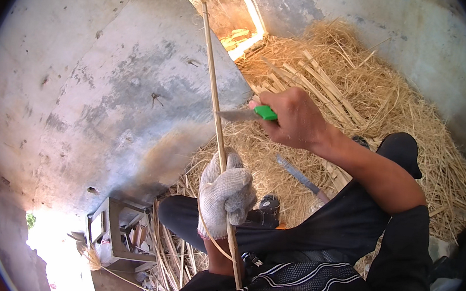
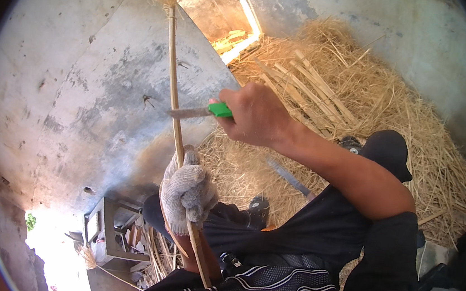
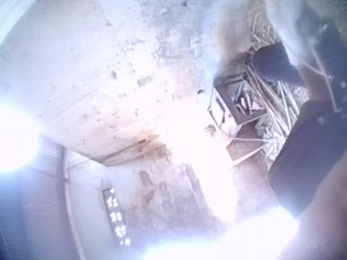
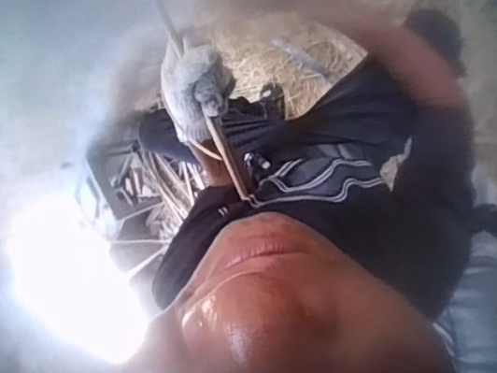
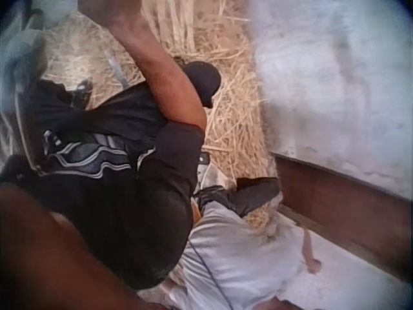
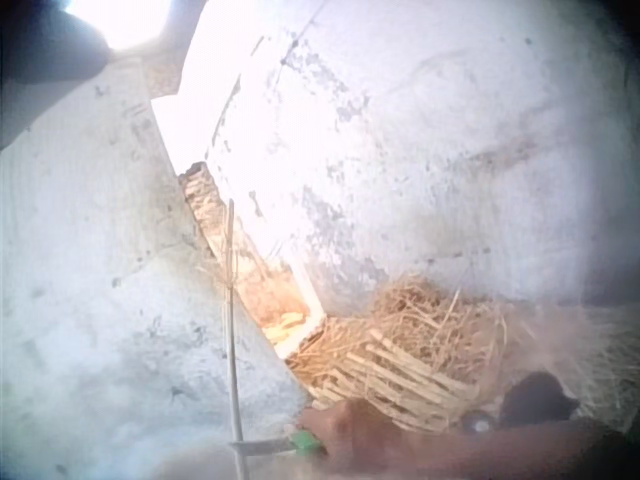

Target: The person sits on a straw-covered floor and uses a green-handled knife to shave the surface of a long bamboo pole. They hold the pole with a gloved left hand and repeatedly scrape the blade along its length to remove the outer layer, producing wood shavings.

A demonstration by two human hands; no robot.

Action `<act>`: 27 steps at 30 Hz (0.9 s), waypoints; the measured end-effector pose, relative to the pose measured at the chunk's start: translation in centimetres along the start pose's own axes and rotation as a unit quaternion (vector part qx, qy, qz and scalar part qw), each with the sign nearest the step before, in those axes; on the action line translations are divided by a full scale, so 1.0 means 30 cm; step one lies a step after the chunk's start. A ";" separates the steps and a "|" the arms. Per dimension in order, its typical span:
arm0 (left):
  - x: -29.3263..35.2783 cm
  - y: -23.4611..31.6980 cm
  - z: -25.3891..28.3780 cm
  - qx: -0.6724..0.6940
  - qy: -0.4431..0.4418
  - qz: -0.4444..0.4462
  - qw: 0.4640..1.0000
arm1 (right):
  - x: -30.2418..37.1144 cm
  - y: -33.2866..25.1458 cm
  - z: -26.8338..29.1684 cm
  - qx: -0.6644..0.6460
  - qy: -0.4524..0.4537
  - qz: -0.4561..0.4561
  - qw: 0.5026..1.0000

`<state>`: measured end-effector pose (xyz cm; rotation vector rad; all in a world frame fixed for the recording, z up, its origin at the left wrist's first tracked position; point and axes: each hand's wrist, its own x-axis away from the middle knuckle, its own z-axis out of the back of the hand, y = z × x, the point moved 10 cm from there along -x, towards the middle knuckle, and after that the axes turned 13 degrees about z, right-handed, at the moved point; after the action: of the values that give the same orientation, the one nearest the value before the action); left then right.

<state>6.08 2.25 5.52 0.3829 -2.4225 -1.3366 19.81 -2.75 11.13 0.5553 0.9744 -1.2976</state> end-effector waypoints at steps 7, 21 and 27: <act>-0.003 -0.013 -0.016 -0.067 0.067 0.021 0.995 | 0.034 -0.088 -0.064 0.006 0.014 0.045 0.999; -0.042 -0.067 -0.052 -0.044 0.028 0.030 0.998 | 0.001 0.285 -0.022 0.139 -0.005 -0.167 0.976; -0.083 0.010 -0.010 -0.057 0.039 0.020 0.997 | -0.037 -0.021 -0.029 0.057 -0.005 -0.004 0.998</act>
<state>8.43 3.14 5.51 0.3472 -2.2679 -1.4071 19.00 -1.59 11.73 0.6320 0.8988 -1.3682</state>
